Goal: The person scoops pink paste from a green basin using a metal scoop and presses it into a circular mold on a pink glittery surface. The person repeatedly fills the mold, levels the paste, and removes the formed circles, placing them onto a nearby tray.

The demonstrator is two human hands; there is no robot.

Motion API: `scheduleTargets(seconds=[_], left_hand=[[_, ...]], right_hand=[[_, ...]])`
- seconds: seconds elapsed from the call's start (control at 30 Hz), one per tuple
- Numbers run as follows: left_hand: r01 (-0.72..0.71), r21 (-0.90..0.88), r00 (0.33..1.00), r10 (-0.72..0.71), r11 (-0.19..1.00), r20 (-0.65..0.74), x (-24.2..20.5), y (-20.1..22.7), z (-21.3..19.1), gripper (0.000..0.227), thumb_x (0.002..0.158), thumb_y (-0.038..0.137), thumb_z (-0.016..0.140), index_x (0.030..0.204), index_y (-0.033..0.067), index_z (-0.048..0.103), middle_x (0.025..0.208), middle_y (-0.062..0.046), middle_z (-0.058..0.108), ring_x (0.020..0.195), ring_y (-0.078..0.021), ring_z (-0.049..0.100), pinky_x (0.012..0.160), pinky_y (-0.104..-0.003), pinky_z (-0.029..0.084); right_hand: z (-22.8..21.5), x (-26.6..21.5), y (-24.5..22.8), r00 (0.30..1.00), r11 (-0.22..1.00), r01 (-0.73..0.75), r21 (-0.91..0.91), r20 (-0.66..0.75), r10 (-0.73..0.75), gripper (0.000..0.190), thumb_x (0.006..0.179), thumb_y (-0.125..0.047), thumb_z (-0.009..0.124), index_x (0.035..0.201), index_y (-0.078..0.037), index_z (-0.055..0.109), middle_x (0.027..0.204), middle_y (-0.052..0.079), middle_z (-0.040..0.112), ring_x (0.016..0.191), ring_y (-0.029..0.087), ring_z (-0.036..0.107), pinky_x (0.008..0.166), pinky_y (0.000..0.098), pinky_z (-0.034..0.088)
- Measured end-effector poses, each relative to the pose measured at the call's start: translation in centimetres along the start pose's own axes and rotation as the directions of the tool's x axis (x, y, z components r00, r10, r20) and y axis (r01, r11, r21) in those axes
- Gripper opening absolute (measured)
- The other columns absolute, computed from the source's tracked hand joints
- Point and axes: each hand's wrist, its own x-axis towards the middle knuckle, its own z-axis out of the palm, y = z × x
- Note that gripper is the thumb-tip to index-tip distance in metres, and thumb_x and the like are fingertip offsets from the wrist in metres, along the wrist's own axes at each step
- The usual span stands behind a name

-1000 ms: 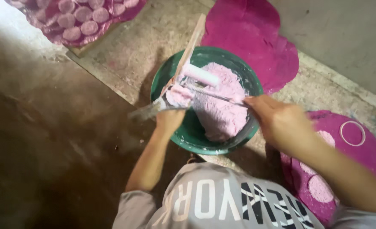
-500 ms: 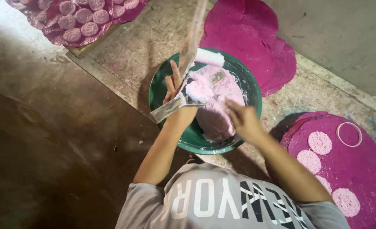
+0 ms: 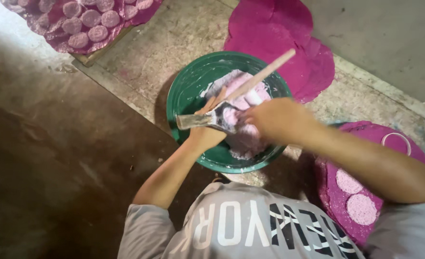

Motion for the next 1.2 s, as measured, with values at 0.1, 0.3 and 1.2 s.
scheduleTargets(seconds=[0.1, 0.3, 1.2], left_hand=[[-0.069, -0.068, 0.984, 0.079, 0.995, 0.162, -1.1, -0.4, 0.5, 0.083, 0.068, 0.027, 0.081, 0.146, 0.0139, 0.053, 0.152, -0.014, 0.057, 0.129, -0.0320, 0.062, 0.099, -0.045, 0.052], [0.362, -0.215, 0.912, -0.298, 0.907, 0.280, -1.7, -1.8, -2.8, 0.070, 0.080, 0.035, 0.079, 0.143, 0.0149, 0.059, 0.129, -0.013, 0.067, 0.116, -0.0268, 0.068, 0.101, -0.037, 0.053], [0.271, 0.253, 0.962, -0.267, 0.929, -0.050, 0.3, -4.5, -1.1, 0.073, 0.087, 0.027, 0.078, 0.152, 0.0058, 0.052, 0.167, -0.030, 0.027, 0.131, -0.0524, 0.044, 0.100, -0.054, 0.046]], right_hand=[[2.0, 0.2, -3.2, 0.992, 0.900, 0.122, -0.419, 0.082, -0.097, 0.029, 0.092, -0.016, 0.057, 0.115, 0.000, 0.064, 0.088, 0.013, 0.068, 0.074, 0.029, 0.070, 0.058, 0.0438, 0.059], [-3.2, -4.6, -2.3, 0.991, 0.912, 0.089, -0.399, -0.056, -0.121, 0.033, 0.081, -0.008, 0.060, 0.113, -0.002, 0.065, 0.090, 0.009, 0.065, 0.070, 0.021, 0.070, 0.047, 0.0337, 0.059], [11.7, 0.7, -2.7, 0.899, 0.346, -0.072, 0.935, -0.090, 0.430, 0.026, 0.101, -0.011, 0.054, 0.124, -0.005, 0.063, 0.079, 0.015, 0.068, 0.070, 0.015, 0.077, 0.056, 0.0303, 0.066]])
